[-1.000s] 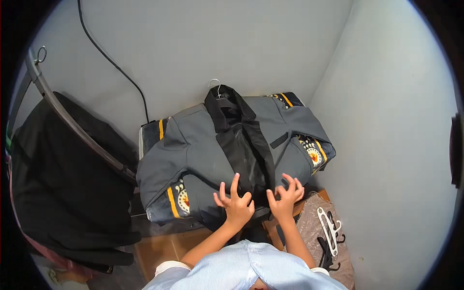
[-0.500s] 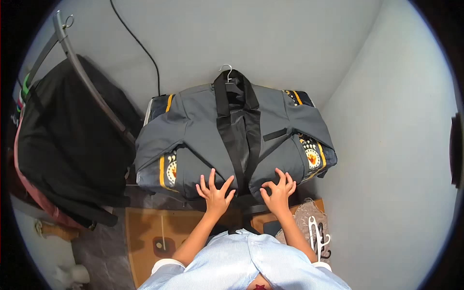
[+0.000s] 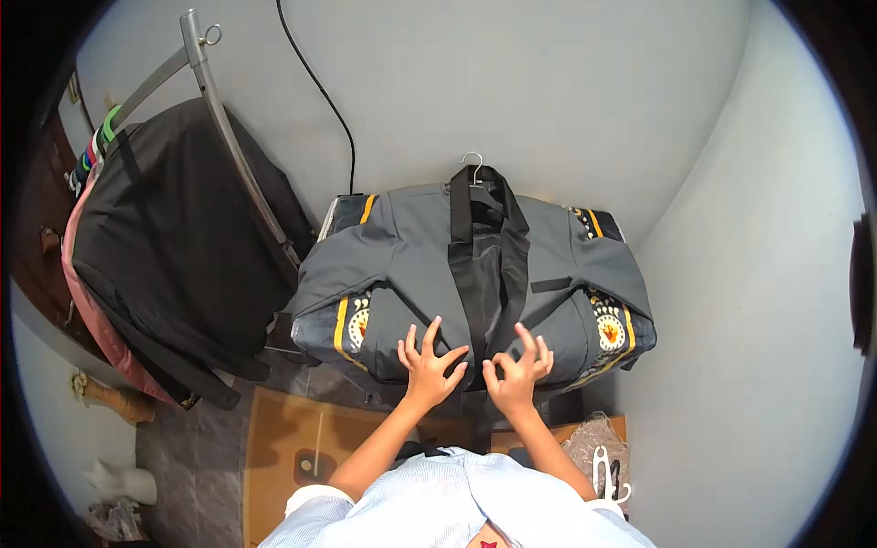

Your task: Organizing and preparing jackets for hanging by smoothing them out and attaching hangers.

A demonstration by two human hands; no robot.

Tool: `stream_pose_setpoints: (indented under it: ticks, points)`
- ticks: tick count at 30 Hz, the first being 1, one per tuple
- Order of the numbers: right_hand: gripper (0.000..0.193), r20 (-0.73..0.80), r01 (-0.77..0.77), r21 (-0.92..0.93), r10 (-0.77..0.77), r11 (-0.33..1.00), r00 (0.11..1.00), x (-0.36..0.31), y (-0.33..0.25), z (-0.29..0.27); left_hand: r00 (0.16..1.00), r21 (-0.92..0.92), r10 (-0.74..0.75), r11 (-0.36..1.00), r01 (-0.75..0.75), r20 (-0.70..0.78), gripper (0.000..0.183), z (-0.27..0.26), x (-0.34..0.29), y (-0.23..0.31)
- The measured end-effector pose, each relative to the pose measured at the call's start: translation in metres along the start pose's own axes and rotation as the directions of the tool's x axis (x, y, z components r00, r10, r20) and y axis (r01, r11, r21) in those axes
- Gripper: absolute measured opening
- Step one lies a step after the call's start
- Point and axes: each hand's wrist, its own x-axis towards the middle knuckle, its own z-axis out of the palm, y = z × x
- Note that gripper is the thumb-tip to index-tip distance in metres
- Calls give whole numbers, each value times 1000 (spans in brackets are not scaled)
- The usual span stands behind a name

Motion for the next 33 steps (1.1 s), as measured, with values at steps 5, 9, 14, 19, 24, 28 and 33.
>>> stream_pose_setpoints:
  ticks: [5, 9, 14, 19, 24, 28, 33]
  points:
    - [21, 216, -56, -117, 80, 992, 973, -9, 0, 5, 999, -24, 28, 999, -29, -32, 18, -12, 23, 2]
    - [19, -29, -81, -75, 79, 994, 996, 24, 9, 3, 976, -9, -76, 997, 76, -205, 15, -37, 41, -27]
    - [13, -86, -79, -55, 74, 995, 994, 112, 16, 16, 897, 28, -305, 943, 331, -319, 17, -72, 30, -91]
    - [27, -17, -22, -153, 19, 988, 1000, 214, 31, 64, 836, 54, -421, 882, 468, -353, 17, -91, 3, -135]
    - [45, 190, 16, -403, 67, 915, 980, 288, 56, 132, 826, 71, -455, 861, 503, -332, 20, -96, -5, -152]
    - [49, 333, 48, -479, 131, 876, 934, 315, 70, 156, 838, 88, -449, 864, 495, -310, 21, -96, -3, -160]
    - [47, 294, 249, -568, -90, 785, 952, 320, 88, 151, 838, 100, -436, 866, 490, -328, 20, -94, 2, -171]
